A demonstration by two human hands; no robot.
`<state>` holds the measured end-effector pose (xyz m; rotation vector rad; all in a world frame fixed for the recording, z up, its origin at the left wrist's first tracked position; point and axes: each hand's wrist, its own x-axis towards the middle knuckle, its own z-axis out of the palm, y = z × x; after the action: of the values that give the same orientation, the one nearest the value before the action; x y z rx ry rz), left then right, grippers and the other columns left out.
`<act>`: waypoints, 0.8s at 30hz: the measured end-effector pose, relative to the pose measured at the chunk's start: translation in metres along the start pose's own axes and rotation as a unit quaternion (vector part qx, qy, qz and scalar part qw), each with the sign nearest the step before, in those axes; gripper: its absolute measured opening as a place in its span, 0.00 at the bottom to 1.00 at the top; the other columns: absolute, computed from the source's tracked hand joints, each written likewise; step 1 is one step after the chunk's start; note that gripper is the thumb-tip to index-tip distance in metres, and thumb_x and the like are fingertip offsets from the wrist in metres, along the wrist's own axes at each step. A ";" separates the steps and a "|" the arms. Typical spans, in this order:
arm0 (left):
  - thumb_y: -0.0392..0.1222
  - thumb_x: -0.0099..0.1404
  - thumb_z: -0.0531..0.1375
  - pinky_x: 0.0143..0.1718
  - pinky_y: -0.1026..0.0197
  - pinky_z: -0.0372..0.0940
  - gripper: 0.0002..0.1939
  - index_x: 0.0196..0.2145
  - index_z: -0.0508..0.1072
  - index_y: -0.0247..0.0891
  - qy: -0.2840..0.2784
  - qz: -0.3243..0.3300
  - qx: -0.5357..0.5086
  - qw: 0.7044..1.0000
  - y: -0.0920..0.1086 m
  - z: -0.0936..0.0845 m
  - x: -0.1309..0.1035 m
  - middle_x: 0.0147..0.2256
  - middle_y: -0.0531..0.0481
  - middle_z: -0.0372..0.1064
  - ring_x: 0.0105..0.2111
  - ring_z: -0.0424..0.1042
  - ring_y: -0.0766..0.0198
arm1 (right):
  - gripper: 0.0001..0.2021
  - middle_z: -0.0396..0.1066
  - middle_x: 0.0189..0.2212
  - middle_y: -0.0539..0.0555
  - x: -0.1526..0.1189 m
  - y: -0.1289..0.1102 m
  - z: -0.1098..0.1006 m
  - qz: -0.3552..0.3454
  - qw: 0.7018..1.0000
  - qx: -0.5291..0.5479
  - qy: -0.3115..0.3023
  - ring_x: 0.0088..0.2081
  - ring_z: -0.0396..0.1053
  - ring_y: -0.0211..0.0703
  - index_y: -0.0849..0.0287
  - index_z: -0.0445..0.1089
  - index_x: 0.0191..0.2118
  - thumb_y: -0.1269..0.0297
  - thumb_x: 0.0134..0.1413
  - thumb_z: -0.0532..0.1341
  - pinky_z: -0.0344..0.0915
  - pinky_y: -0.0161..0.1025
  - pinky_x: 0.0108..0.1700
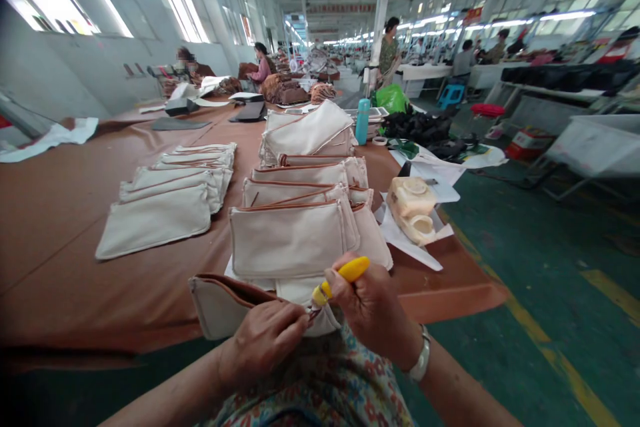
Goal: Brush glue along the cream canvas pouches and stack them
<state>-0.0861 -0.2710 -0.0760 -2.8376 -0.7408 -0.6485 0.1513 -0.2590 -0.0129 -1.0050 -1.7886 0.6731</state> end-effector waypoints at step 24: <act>0.39 0.72 0.53 0.26 0.65 0.63 0.08 0.35 0.69 0.38 0.054 -0.094 -0.023 0.994 -0.006 -0.029 -0.024 0.27 0.50 0.72 0.24 0.70 0.66 | 0.13 0.67 0.24 0.53 -0.014 0.005 0.001 0.123 0.987 0.064 0.080 0.24 0.66 0.46 0.55 0.73 0.33 0.50 0.60 0.65 0.63 0.38 0.25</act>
<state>-0.1189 -0.2836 -0.0603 -2.7685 -0.9943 -0.8490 0.1552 -0.2680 -0.0239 -1.1686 -1.4780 0.8232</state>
